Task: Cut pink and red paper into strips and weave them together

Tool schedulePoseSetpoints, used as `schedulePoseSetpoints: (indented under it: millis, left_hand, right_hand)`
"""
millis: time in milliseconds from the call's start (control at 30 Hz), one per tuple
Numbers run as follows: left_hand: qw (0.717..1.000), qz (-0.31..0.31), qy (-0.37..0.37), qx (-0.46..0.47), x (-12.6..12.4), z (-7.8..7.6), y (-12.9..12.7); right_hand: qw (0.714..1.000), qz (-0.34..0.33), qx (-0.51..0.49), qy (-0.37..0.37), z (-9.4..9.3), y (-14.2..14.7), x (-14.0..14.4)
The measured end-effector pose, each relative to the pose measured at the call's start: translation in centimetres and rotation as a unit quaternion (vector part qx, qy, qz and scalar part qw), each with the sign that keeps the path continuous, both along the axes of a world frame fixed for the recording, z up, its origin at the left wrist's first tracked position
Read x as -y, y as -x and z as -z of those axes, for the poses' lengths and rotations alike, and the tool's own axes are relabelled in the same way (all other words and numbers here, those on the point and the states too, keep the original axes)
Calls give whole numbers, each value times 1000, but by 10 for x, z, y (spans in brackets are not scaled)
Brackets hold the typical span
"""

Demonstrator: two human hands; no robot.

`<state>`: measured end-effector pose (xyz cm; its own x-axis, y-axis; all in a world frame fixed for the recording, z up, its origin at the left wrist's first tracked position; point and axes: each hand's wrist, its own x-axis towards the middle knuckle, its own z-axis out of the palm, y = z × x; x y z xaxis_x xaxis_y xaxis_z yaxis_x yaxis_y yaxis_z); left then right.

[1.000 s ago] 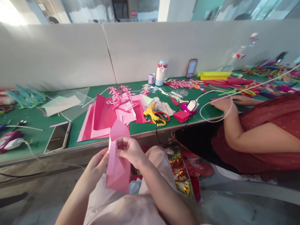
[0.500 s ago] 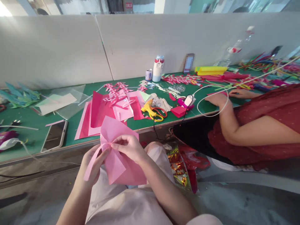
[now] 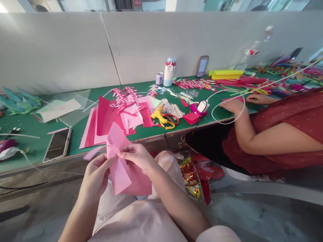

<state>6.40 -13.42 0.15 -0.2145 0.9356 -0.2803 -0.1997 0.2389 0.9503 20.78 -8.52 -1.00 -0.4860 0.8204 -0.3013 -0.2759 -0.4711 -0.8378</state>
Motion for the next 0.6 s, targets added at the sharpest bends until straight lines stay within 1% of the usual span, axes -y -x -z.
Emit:
schedulePoseSetpoints:
  millis: [100, 200, 333, 467, 600]
  left_hand:
    - [998, 23, 7, 54, 0, -2, 0]
    - [997, 13, 9, 72, 0, -2, 0]
    - [995, -2, 7, 95, 0, -1, -1]
    - [995, -20, -2, 102, -1, 1, -5]
    - [993, -32, -10, 111, -2, 2, -7]
  right_hand:
    - [999, -7, -26, 22, -1, 0, -1]
    - [997, -2, -56, 46, -3, 3, 0]
    - [993, 23, -94, 64, -5, 8, 4]
    - [991, 49, -106, 65, -3, 12, 7]
    - [992, 62, -99, 54, 0, 15, 8]
